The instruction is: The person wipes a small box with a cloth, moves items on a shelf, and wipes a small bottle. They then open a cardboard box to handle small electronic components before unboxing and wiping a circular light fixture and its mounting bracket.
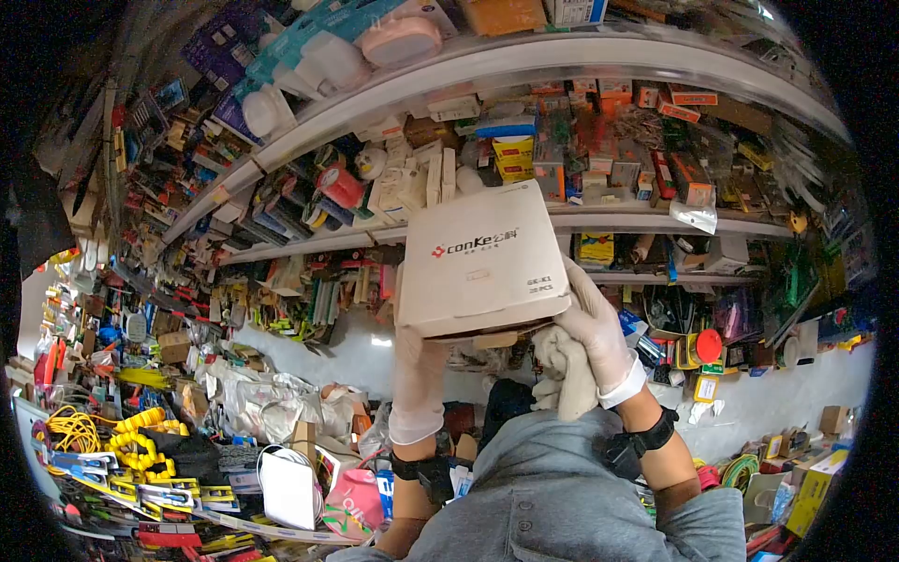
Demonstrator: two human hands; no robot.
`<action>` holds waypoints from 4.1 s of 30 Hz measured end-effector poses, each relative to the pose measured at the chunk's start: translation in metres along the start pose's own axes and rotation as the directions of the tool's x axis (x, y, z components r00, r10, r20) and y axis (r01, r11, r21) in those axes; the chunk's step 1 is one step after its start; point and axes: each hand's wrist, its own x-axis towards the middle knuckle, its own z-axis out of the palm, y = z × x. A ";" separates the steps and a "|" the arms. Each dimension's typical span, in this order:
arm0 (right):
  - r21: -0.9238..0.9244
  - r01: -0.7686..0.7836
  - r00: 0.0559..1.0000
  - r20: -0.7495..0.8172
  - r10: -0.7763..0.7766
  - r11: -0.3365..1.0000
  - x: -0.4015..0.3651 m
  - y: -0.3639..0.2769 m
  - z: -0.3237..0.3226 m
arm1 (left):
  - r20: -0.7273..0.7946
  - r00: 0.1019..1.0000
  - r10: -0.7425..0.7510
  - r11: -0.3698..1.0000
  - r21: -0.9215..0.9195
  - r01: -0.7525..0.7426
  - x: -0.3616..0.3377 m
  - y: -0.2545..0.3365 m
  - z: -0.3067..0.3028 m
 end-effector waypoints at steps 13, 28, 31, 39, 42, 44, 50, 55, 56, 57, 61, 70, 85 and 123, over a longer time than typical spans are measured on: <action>0.047 -0.012 0.994 0.105 0.007 0.999 -0.003 0.004 0.000 | -0.119 0.992 0.033 0.998 -0.047 -0.038 -0.002 -0.013 0.002; 0.015 -0.217 0.976 0.029 0.217 0.976 0.000 0.002 0.002 | -0.146 0.985 0.090 0.995 0.066 -0.081 -0.007 -0.016 0.006; 0.073 -0.169 0.986 0.023 0.168 0.983 0.003 0.013 -0.002 | -0.161 0.986 -0.043 0.991 0.117 0.063 -0.005 -0.063 -0.028; 0.009 -0.020 0.999 -0.035 0.021 1.000 0.013 0.016 0.013 | 0.394 0.809 -0.436 0.850 -0.116 0.515 -0.045 -0.095 0.026; 0.070 -0.021 0.999 -0.046 0.025 0.997 0.014 0.017 0.014 | 0.350 0.777 -0.523 0.852 0.230 0.470 -0.040 -0.112 0.014; 0.091 -0.036 0.998 -0.039 0.039 0.995 0.015 0.018 0.009 | 0.276 0.661 -0.698 0.716 0.224 0.662 -0.039 -0.109 0.007; 0.095 -0.025 0.996 -0.078 0.033 0.995 0.020 0.025 -0.006 | 0.226 0.778 -0.587 0.777 0.428 0.462 -0.055 -0.083 -0.018; 0.048 0.031 0.993 -0.117 -0.026 0.998 0.024 0.025 -0.016 | 0.126 0.884 -0.450 0.787 0.523 0.326 -0.062 -0.049 -0.059; 0.049 0.031 0.993 -0.117 -0.026 0.998 0.024 0.022 -0.016 | 0.126 0.884 -0.450 0.787 0.524 0.326 -0.063 -0.043 -0.063; 0.034 0.021 0.993 -0.118 -0.017 0.999 0.023 0.020 -0.016 | 0.034 0.936 -0.351 0.872 0.377 0.313 -0.066 -0.033 -0.061; -0.035 0.017 0.992 -0.128 -0.021 0.999 0.024 0.025 -0.015 | -0.310 0.947 -0.085 0.965 0.210 0.156 -0.062 -0.006 -0.043; -0.724 0.391 0.910 0.213 -0.354 0.568 0.021 0.080 -0.027 | 0.513 0.824 0.240 0.019 0.846 -0.532 0.007 -0.017 0.051; -0.396 0.027 0.980 -0.172 -0.103 0.918 0.005 0.050 -0.012 | 0.456 0.819 0.347 -0.158 0.890 -0.429 0.006 -0.044 0.030; 0.368 -0.061 0.986 -0.120 0.112 0.928 0.014 0.046 -0.034 | -0.128 0.967 0.221 0.909 0.387 -0.157 0.013 -0.052 -0.004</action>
